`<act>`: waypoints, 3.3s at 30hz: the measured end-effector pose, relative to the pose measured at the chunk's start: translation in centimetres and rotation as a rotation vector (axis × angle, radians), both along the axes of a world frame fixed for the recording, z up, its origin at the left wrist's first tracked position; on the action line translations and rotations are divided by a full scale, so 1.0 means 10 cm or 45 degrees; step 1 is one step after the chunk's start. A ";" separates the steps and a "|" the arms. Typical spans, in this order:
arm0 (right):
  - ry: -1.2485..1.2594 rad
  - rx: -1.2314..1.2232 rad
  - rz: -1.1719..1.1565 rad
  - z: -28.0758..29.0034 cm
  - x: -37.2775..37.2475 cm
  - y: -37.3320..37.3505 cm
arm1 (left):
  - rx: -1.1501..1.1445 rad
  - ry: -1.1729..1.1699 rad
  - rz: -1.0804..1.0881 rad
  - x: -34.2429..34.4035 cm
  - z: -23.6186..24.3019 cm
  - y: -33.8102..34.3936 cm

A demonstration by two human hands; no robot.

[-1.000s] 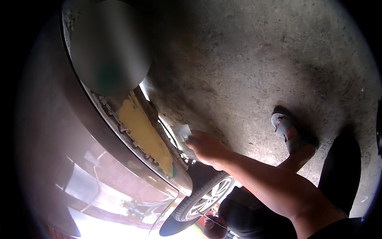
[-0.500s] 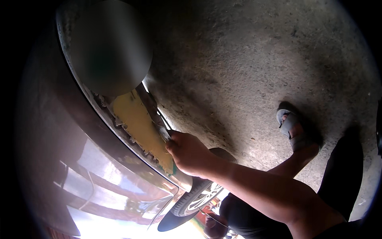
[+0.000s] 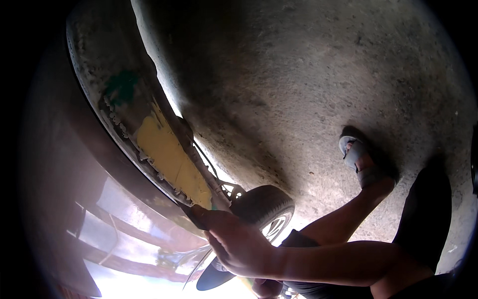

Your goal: The person applies yellow body filler to the side and rear bumper of a car using two metal spreaders. They smooth the filler over the surface and then walk around the vehicle to inspect the work.

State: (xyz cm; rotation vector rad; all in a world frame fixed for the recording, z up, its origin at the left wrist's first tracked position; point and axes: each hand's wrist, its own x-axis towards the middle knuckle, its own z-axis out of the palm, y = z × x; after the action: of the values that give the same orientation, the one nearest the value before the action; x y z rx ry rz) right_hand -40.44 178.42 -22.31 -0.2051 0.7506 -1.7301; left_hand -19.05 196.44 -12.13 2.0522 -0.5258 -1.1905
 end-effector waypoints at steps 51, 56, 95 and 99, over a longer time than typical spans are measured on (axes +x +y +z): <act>-0.034 -0.036 0.618 -0.52 -0.41 -1.08 | 0.001 0.487 -0.199 0.20 0.12 -0.06; 0.145 -0.021 0.423 -0.26 -0.49 -0.86 | -0.008 0.282 -0.204 0.15 0.09 -0.02; 1.071 -0.122 0.607 -0.77 -1.20 0.84 | -0.606 -0.213 -0.868 -1.25 0.10 -0.85; 0.549 -0.024 0.322 -0.71 -1.20 0.95 | -0.779 -0.179 -0.793 -1.32 -0.06 -0.78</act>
State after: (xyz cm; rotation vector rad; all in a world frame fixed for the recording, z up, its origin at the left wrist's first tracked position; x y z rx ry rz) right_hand -52.39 187.89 -29.45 -0.6734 0.9737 -1.4663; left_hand -32.29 188.65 -12.73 1.4754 -1.4737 -1.0288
